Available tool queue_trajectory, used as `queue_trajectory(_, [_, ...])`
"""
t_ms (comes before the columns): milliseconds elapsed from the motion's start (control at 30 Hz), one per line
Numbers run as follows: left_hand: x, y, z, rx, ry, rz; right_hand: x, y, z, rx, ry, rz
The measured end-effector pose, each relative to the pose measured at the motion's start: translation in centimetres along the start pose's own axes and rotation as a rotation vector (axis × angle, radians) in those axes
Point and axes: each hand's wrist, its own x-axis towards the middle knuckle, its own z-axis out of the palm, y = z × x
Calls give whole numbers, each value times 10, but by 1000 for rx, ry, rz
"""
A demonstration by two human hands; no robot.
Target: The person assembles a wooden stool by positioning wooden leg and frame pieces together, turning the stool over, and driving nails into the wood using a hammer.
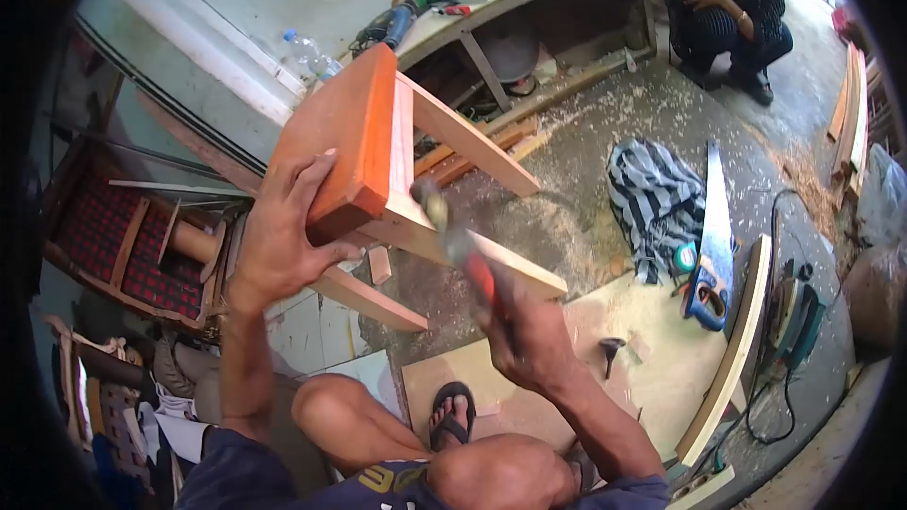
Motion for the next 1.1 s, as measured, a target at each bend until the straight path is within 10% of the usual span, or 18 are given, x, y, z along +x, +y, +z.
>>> queue_trajectory(167, [73,-23,41,-604,-136,584,1,40,-13,-575,-284,-412])
queue_trajectory(333, [92,-19,46,-520,-449,515,49,6,-48,-765,-405,-1258])
queue_trajectory(367, [92,-21,46,-506,-441,535,58,23,-60,-907,-359,-1193])
queue_trajectory(400, [91,-22,47,-496,-430,550,26,88,-59,-1082,-423,-506])
queue_trajectory(600, [96,-25,52,-457,-443,581,72,-13,-65,-988,-445,-1185])
queue_trajectory(667, [95,-19,52,-482,-440,563,85,-2,-73,-1459,-409,-852])
queue_trajectory(700, [95,-17,51,-498,-434,554,96,21,-75,-1218,-424,-715])
queue_trajectory(800, [98,-22,54,-477,-509,551,74,-6,-58,-1047,-429,-1066])
queue_trajectory(900, [95,-14,58,-493,-466,563,91,28,-74,-617,-514,-865])
queue_trajectory(1000, [106,-21,51,-502,-407,594,110,10,-80,-1248,-517,-718])
queue_trajectory(1033, [107,-21,51,-471,-444,591,110,-1,-77,-1108,-503,-1037])
queue_trajectory(1100, [100,-22,56,-447,-485,563,105,33,-83,-658,-548,-858])
